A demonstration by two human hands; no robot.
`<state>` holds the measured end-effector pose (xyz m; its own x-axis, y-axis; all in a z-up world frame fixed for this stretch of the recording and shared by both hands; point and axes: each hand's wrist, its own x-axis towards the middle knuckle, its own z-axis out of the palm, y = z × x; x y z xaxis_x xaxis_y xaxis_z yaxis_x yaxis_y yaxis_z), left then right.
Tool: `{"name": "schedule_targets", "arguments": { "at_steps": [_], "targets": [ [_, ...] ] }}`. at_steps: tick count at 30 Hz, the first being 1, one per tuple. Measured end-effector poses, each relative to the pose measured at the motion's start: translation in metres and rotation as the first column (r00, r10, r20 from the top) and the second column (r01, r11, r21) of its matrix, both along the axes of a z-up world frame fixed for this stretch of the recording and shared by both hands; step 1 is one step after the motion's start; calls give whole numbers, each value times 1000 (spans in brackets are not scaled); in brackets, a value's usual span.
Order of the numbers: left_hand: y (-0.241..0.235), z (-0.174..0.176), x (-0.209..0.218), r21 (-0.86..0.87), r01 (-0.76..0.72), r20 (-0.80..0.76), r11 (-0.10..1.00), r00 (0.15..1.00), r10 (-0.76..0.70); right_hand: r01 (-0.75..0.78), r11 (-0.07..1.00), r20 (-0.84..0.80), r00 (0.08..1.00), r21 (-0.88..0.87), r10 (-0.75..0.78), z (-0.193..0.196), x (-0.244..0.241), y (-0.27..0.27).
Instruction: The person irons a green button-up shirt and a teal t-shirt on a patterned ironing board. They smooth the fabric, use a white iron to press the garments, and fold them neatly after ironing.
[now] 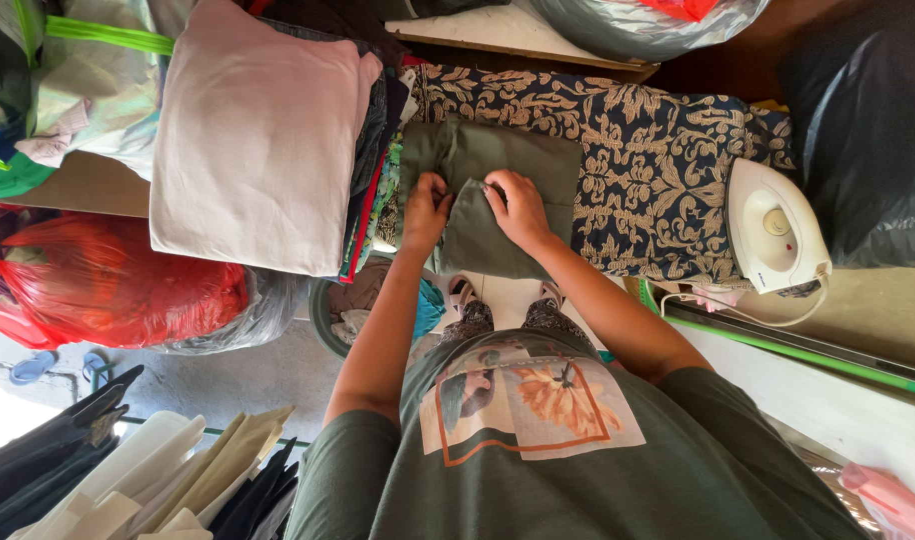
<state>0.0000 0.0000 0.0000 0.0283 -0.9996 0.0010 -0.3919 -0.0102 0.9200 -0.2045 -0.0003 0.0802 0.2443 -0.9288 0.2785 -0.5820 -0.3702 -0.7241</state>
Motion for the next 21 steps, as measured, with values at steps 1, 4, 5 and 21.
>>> {"name": "schedule_targets", "arguments": {
  "at_steps": [1,4,5,21],
  "targets": [
    [3,3,2,-49,10,17,999,1000,-10,27,999,-16,1000,-24,-27,0,4,-4],
    [11,22,4,-110,-11,18,994,1000,13,-22,986,-136,991,-165,-1,2,9,-15],
    [14,31,4,-70,-57,-16,996,998,55,-28,983,-153,988,-183,0,2,11,-17],
    [23,40,-51,20,348,761,937,603,-241,164,986,-243,956,-31,-167,-15,-40,-29]
  ]
}}
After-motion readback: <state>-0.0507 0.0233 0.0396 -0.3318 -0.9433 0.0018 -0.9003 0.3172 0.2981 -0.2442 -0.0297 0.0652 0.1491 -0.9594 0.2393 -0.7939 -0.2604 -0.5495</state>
